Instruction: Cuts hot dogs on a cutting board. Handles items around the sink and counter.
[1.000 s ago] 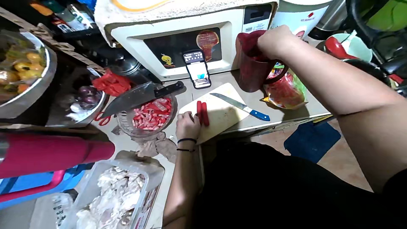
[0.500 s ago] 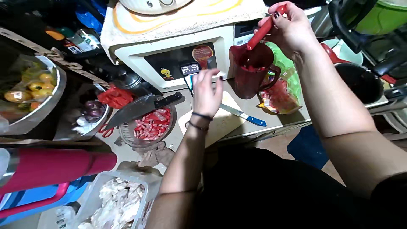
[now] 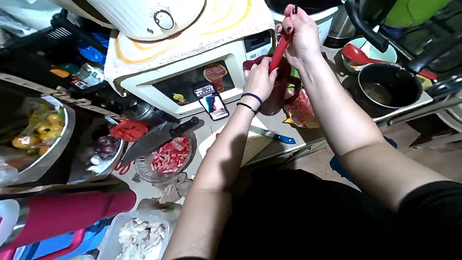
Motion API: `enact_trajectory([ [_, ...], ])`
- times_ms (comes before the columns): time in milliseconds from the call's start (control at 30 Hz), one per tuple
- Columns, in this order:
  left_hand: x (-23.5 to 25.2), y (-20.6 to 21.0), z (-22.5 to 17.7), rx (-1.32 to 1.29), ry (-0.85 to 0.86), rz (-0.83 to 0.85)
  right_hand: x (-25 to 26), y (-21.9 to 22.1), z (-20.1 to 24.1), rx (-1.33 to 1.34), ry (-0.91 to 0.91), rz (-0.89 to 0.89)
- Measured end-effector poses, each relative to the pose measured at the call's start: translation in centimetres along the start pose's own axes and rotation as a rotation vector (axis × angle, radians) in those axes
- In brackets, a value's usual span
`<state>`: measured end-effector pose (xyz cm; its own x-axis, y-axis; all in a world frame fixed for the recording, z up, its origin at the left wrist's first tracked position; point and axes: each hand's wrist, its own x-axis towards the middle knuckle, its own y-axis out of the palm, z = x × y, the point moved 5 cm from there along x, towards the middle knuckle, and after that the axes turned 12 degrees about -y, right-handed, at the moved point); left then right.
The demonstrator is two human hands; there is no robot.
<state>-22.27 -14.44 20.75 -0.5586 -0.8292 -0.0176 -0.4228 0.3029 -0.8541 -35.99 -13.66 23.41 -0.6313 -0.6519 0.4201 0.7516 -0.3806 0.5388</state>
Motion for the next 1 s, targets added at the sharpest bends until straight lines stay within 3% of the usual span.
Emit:
enact_trajectory([
  [100,-0.2,0.3,0.0,-0.017,0.017,-0.013,-0.1,0.2,0.1,-0.037,-0.002,0.085],
  [233,-0.1,0.0,0.8,-0.085,-0.011,-0.073,-1.1,0.9,0.3,-0.089,0.137,0.247],
  [400,-0.3,0.0,1.1,-0.151,0.017,-0.105,-1.0,0.7,0.2,-0.098,0.091,0.222],
  [567,-1.0,-0.1,0.6,-0.037,0.0,-0.118,-0.1,0.4,-0.4,-0.171,0.014,0.205],
  [767,-2.9,-1.8,0.1,0.186,-0.05,-0.181,0.6,0.3,-1.8,0.128,0.107,-0.009],
  [900,-4.9,-3.1,2.5,0.152,-0.08,-0.234,2.5,-1.1,-1.5,0.116,0.044,-0.044],
  [1000,-7.9,-4.3,7.3,0.043,-0.187,-0.203,1.8,-2.2,0.7,-0.041,0.032,0.022],
])
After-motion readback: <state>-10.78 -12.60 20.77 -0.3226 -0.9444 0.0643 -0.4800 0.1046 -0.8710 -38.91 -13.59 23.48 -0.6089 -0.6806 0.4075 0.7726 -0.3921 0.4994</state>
